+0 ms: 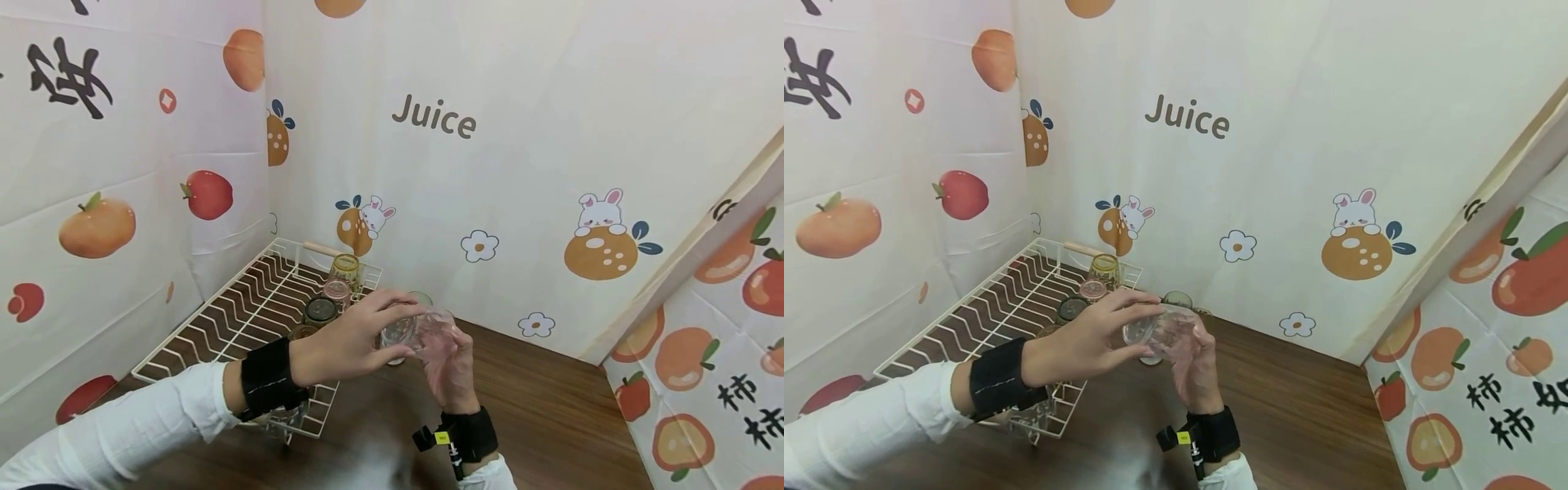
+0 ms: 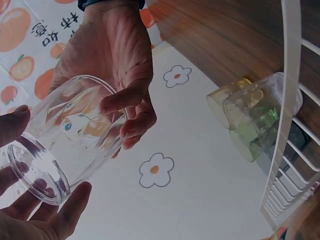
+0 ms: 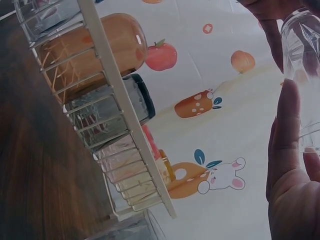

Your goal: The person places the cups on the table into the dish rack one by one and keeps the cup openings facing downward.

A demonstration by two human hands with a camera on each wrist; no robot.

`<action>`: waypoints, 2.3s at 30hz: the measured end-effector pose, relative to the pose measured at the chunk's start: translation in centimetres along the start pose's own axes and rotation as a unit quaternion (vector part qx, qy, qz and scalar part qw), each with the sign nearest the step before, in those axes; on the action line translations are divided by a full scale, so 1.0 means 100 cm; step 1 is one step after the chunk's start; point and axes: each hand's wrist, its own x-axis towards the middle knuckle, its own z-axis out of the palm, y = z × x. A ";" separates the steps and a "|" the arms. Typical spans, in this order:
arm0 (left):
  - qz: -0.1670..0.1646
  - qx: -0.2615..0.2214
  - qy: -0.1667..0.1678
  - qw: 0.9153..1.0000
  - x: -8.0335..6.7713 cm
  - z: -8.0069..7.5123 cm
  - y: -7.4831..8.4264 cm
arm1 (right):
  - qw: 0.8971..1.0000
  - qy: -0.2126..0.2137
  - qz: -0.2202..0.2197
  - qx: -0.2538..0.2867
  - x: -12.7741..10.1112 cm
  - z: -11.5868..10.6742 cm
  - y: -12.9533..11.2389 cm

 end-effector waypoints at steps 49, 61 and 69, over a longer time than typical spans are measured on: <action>-0.289 0.162 -0.078 0.940 -0.036 -0.077 -0.220 | 0.646 0.070 0.080 -0.756 0.053 -0.100 0.023; -0.319 0.154 -0.124 0.927 -0.035 -0.052 -0.265 | 0.624 0.052 0.098 -0.774 0.063 -0.096 0.032; -0.283 0.185 -0.128 0.932 -0.036 -0.040 -0.277 | 0.606 0.050 0.128 -0.784 0.069 -0.095 0.028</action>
